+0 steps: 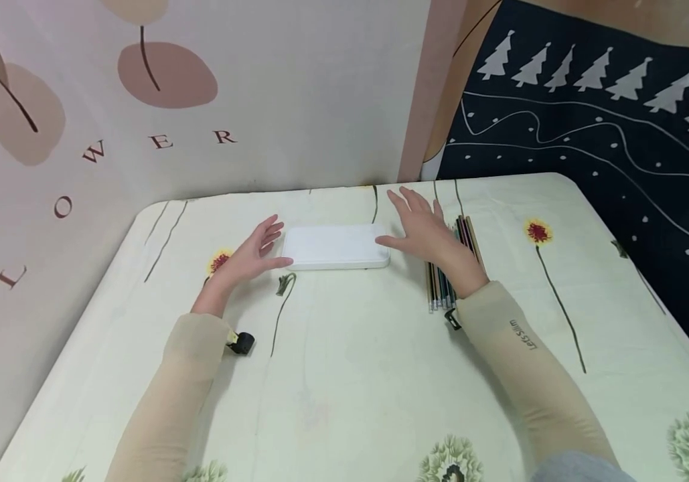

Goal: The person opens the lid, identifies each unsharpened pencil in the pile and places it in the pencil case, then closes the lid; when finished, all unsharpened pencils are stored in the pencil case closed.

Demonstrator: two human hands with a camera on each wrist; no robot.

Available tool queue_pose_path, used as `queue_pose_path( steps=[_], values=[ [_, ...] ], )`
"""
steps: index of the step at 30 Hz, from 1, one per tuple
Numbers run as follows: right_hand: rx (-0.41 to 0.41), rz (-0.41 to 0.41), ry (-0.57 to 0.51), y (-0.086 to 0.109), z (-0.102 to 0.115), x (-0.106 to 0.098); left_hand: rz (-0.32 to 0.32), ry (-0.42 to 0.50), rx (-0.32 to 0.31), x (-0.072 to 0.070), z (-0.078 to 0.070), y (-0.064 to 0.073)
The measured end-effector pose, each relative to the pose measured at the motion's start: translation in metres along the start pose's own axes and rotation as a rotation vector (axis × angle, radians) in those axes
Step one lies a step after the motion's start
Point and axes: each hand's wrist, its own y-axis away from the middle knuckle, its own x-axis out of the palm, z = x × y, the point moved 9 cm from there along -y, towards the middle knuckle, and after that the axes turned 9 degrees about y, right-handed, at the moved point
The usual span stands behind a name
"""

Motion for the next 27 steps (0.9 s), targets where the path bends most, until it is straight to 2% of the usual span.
queue_pose_path(
  steps=[7,16,21,27],
  values=[
    [-0.043,0.001,-0.005,-0.005,0.017,0.010,0.046,0.050,0.012,0.006,0.006,0.000],
    [-0.140,0.023,-0.047,-0.010,0.043,0.019,0.066,0.051,-0.011,0.009,0.012,-0.003],
    [-0.208,0.024,-0.022,-0.011,0.062,0.023,0.063,0.044,-0.005,0.008,0.014,-0.006],
    [-0.236,0.051,0.001,-0.014,0.074,0.030,0.033,0.022,-0.059,0.008,0.022,-0.008]
  ],
)
